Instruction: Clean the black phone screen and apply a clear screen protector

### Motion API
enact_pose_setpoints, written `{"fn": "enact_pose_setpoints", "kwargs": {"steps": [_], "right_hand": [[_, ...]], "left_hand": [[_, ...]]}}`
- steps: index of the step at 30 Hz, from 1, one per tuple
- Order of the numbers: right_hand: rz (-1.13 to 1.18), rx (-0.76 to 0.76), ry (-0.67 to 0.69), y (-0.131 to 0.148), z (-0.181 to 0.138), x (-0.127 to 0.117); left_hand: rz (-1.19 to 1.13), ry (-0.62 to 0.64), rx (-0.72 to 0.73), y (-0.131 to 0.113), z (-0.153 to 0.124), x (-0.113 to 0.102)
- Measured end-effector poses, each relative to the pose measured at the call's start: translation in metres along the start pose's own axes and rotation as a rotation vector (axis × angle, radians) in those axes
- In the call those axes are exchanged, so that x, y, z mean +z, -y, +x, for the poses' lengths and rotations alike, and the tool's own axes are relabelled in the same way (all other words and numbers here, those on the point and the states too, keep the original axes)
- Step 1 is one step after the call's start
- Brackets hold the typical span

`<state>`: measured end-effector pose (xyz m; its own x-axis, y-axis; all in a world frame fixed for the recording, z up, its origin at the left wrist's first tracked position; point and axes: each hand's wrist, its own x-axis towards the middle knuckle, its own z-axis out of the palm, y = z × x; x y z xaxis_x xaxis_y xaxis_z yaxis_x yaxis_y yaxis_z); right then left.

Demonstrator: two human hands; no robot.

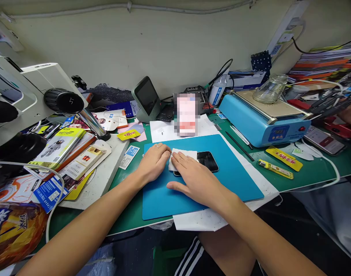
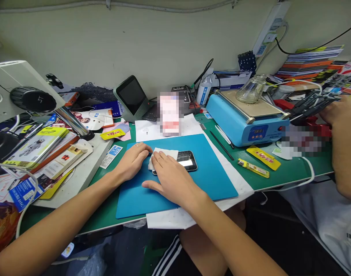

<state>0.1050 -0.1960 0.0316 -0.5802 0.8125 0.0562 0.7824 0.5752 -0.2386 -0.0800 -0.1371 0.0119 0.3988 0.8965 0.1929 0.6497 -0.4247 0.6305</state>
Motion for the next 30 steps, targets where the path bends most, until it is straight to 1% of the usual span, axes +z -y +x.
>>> {"fn": "enact_pose_setpoints", "kwargs": {"steps": [3,6,8,11,13,15,19,21,25,28,30], "right_hand": [[-0.013,-0.019,-0.003,0.001,-0.014,0.001],[-0.009,0.011,0.009,-0.009,-0.034,0.0],[0.004,0.077,0.013,-0.022,-0.048,-0.002],[0.018,0.216,0.018,-0.042,-0.061,-0.005],[0.005,0.286,0.033,-0.051,-0.062,-0.007],[-0.017,0.336,0.068,-0.055,-0.055,-0.009],[-0.003,0.425,0.128,-0.047,-0.03,-0.013],[0.039,0.404,0.144,-0.038,-0.017,-0.014],[0.126,0.24,0.162,-0.015,0.002,-0.008],[0.146,0.158,0.138,-0.002,0.005,-0.002],[0.148,0.127,0.12,0.002,0.0,0.001]], "left_hand": [[0.026,0.01,0.019,0.0,-0.001,0.0],[0.061,0.03,0.041,0.0,-0.001,-0.002],[0.072,0.043,0.039,0.0,0.0,-0.002],[0.064,0.06,0.019,0.0,0.001,-0.001],[0.059,0.065,0.007,0.0,0.001,0.0],[0.054,0.053,-0.005,-0.001,0.002,0.001],[0.013,0.013,-0.047,-0.003,0.001,0.001],[-0.016,-0.006,-0.066,-0.004,0.001,0.001],[-0.063,-0.03,-0.075,-0.004,0.0,0.001],[-0.058,-0.035,-0.068,-0.005,0.001,0.001],[-0.042,-0.039,-0.057,-0.005,0.001,0.001]]}}
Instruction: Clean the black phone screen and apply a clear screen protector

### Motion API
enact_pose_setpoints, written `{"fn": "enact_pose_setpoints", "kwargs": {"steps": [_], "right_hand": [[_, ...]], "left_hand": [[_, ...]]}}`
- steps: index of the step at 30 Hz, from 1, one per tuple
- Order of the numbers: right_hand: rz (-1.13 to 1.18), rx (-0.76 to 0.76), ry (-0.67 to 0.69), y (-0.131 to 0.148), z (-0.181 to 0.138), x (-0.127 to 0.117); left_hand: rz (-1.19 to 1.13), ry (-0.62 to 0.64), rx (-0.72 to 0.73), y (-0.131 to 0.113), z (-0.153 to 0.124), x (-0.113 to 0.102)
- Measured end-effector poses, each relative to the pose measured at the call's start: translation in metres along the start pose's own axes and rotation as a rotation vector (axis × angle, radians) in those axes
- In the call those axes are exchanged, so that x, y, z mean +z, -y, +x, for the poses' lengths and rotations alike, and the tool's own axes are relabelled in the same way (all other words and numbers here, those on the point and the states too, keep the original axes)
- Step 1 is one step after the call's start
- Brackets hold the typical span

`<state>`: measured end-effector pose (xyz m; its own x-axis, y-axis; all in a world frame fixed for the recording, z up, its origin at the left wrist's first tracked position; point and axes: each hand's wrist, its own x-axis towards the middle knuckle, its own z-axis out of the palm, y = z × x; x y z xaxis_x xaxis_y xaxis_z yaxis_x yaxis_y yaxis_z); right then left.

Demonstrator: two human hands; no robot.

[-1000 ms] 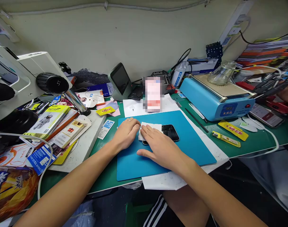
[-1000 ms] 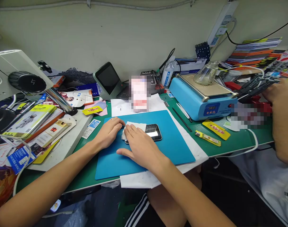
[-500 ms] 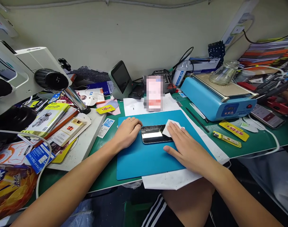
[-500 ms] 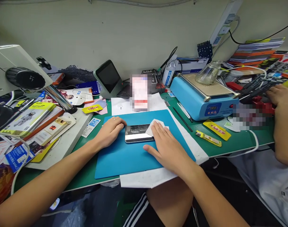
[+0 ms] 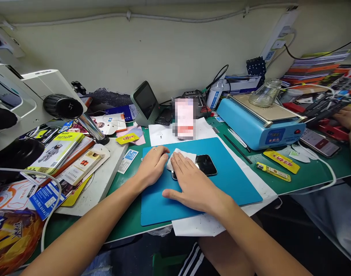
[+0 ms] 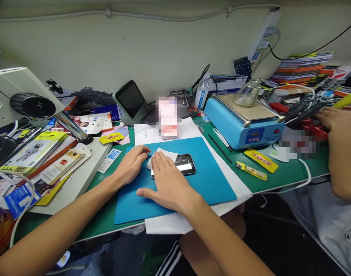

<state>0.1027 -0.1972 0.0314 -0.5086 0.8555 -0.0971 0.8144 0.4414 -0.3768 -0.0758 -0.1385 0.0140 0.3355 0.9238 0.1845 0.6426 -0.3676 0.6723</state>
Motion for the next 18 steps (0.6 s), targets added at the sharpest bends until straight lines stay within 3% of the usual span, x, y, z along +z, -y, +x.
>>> {"fn": "enact_pose_setpoints", "kwargs": {"steps": [6,11,18], "right_hand": [[-0.028,-0.072,-0.013,-0.005,-0.038,0.004],[-0.077,0.061,-0.039,-0.032,-0.065,-0.003],[-0.079,0.192,-0.095,-0.069,-0.053,-0.019]], "left_hand": [[0.079,0.064,0.076,0.002,0.0,0.001],[0.142,0.108,0.098,0.003,0.0,0.001],[0.154,0.121,0.093,0.001,0.0,0.0]]}}
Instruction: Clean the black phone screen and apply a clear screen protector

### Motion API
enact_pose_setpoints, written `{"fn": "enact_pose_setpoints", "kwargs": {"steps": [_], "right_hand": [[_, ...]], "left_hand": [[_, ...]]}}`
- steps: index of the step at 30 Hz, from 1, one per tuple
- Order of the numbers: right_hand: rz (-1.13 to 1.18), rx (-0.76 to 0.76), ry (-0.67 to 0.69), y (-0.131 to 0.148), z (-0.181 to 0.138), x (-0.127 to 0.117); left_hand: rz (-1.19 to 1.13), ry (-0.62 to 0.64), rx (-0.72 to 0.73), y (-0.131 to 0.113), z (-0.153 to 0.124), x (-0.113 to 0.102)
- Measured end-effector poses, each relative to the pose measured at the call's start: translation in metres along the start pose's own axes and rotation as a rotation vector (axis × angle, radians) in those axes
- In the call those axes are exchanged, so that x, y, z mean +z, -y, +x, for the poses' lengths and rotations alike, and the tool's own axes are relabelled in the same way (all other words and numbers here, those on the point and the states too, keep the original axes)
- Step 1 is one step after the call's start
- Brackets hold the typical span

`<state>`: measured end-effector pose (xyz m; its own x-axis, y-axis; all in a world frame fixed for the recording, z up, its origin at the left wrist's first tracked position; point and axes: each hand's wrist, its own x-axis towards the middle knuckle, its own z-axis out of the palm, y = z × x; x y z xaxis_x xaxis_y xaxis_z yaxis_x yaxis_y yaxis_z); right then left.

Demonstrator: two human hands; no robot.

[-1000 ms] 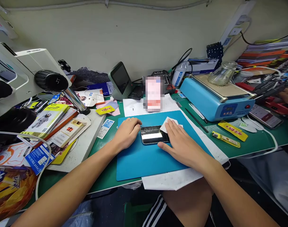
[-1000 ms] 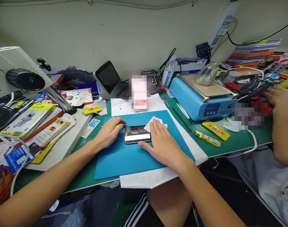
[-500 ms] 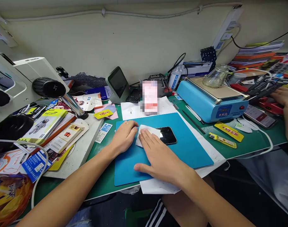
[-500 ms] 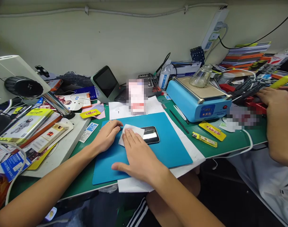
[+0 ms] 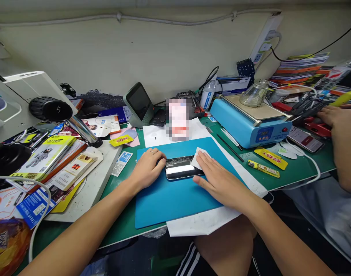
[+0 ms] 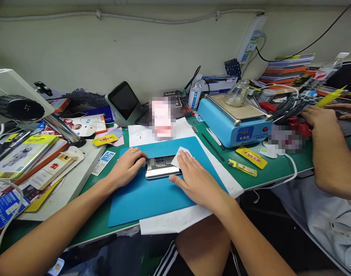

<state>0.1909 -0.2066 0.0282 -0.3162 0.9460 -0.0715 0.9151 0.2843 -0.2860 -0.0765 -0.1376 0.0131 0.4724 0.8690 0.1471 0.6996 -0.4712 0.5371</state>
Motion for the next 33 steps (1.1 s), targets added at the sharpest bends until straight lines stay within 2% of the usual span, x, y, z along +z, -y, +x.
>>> {"fn": "enact_pose_setpoints", "kwargs": {"steps": [4,11,15,20,21,22,26,29,33], "right_hand": [[0.01,0.016,-0.049,-0.003,0.008,0.0],[0.017,-0.071,-0.295,-0.013,-0.015,0.012],[0.135,-0.04,-0.435,-0.022,-0.018,-0.003],[0.061,0.057,-0.811,-0.03,-0.008,-0.03],[0.038,0.046,-0.842,-0.033,-0.005,-0.031],[0.021,0.025,-0.819,-0.035,-0.002,-0.03],[-0.015,-0.031,-0.489,-0.03,0.01,-0.015],[0.021,-0.071,-0.42,-0.002,0.02,-0.005],[0.086,-0.25,-0.213,0.044,0.041,-0.002]], "left_hand": [[-0.001,-0.007,0.01,-0.002,-0.001,-0.002],[0.022,-0.001,0.036,-0.004,-0.001,-0.001],[0.025,0.005,0.025,-0.005,0.0,-0.002],[0.019,-0.011,0.033,-0.003,0.001,-0.002],[0.015,-0.017,0.033,-0.002,0.001,-0.002],[0.011,-0.024,0.031,-0.001,0.001,-0.002],[-0.013,-0.084,-0.003,0.002,0.001,-0.001],[-0.042,-0.121,-0.039,0.003,0.001,-0.001],[-0.056,-0.134,-0.06,0.004,0.0,0.0]]}}
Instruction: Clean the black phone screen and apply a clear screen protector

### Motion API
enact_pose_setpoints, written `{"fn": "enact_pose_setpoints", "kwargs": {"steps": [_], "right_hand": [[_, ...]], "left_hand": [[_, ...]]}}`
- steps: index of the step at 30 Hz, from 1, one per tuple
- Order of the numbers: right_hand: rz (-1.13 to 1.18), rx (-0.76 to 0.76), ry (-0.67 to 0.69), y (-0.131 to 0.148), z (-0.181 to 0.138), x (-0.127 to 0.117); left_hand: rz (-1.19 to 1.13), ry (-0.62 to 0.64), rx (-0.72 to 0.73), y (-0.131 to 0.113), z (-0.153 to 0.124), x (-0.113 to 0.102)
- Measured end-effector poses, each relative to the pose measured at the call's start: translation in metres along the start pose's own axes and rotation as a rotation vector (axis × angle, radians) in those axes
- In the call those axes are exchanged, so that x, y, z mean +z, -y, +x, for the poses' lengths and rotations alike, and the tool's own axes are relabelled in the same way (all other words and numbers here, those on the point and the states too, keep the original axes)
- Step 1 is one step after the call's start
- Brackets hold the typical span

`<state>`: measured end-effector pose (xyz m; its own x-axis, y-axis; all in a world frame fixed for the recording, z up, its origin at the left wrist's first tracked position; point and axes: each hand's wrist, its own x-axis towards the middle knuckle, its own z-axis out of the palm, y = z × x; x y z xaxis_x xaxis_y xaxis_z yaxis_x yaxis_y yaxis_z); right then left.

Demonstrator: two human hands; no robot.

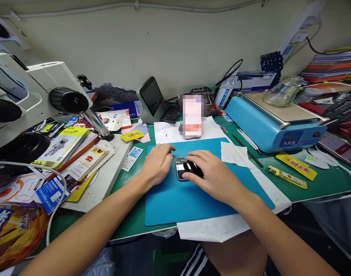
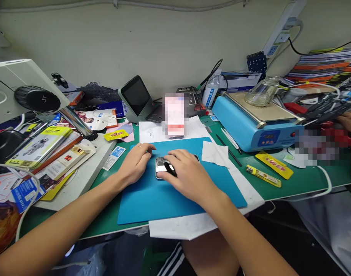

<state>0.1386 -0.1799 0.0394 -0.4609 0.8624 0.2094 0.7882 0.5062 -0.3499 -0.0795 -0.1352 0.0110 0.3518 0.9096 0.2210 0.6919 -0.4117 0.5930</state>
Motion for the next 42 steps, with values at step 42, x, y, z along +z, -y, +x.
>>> {"fn": "enact_pose_setpoints", "kwargs": {"steps": [42], "right_hand": [[-0.112,-0.171,-0.034,0.009,0.034,0.035]], "left_hand": [[-0.201,0.033,-0.006,-0.003,-0.001,-0.004]]}}
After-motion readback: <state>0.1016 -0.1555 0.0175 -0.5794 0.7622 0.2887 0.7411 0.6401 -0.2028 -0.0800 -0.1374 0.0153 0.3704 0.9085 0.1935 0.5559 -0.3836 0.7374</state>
